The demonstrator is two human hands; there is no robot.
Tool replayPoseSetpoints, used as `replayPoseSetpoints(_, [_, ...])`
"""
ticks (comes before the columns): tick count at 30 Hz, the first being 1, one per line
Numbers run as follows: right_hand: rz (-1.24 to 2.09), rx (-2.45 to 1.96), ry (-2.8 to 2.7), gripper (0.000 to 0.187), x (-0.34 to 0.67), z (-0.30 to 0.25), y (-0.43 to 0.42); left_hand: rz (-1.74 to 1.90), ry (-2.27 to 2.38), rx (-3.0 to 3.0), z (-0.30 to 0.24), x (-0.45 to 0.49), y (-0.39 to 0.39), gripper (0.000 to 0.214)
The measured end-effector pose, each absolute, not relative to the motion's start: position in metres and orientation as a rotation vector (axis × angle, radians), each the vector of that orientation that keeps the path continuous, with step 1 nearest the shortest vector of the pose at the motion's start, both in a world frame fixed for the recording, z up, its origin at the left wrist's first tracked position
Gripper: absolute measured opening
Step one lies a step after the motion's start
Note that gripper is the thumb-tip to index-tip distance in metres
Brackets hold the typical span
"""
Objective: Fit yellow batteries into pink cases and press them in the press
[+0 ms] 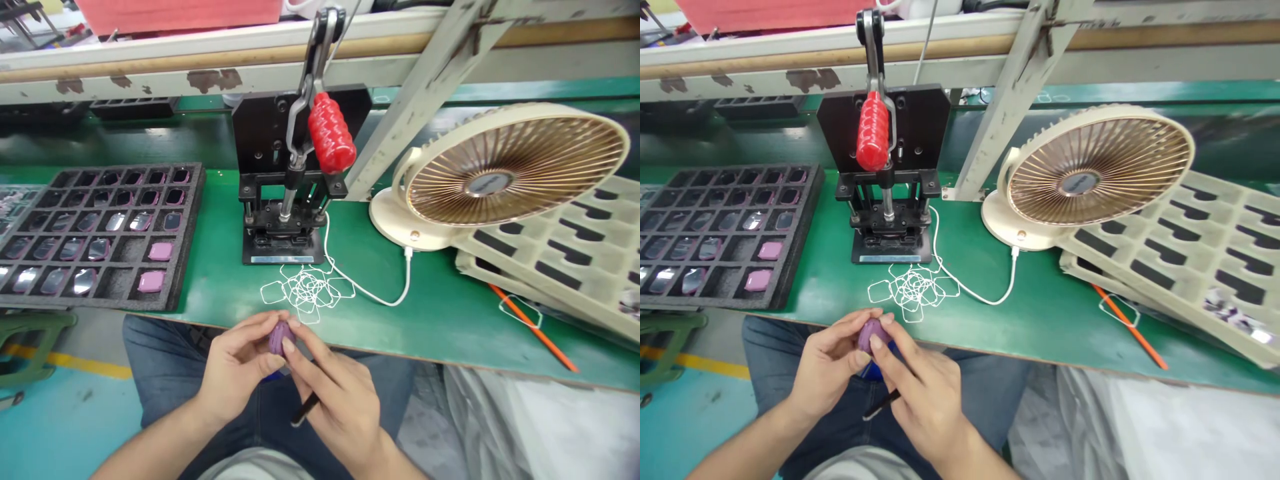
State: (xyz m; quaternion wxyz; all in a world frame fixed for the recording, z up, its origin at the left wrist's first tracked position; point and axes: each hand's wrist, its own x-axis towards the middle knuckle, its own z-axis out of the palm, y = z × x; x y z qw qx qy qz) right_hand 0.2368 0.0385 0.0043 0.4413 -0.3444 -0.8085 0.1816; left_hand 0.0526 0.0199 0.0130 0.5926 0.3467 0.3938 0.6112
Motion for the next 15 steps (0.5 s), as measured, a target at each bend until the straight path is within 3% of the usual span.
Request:
replayPoseSetpoints(4, [0.395,-0.892,-1.966,0.059,0.227,0.000,0.039,1.419,1.073,0.681,0.016,0.063,0.018,0.041])
replayPoseSetpoints(7, [0.464,-0.991,-1.862,0.045,0.223,0.003,0.042,1.468,1.137,0.525,0.016,0.064,0.023,0.027])
replayPoseSetpoints(12, [0.680,-1.018,-2.002,0.013,0.228,0.014,0.052,1.487,1.001,0.497,0.015,0.058,0.029,0.025])
replayPoseSetpoints(15, [0.655,-0.893,-2.065,0.008,0.229,0.016,0.054,1.472,0.984,0.522,0.013,0.058,0.028,0.025])
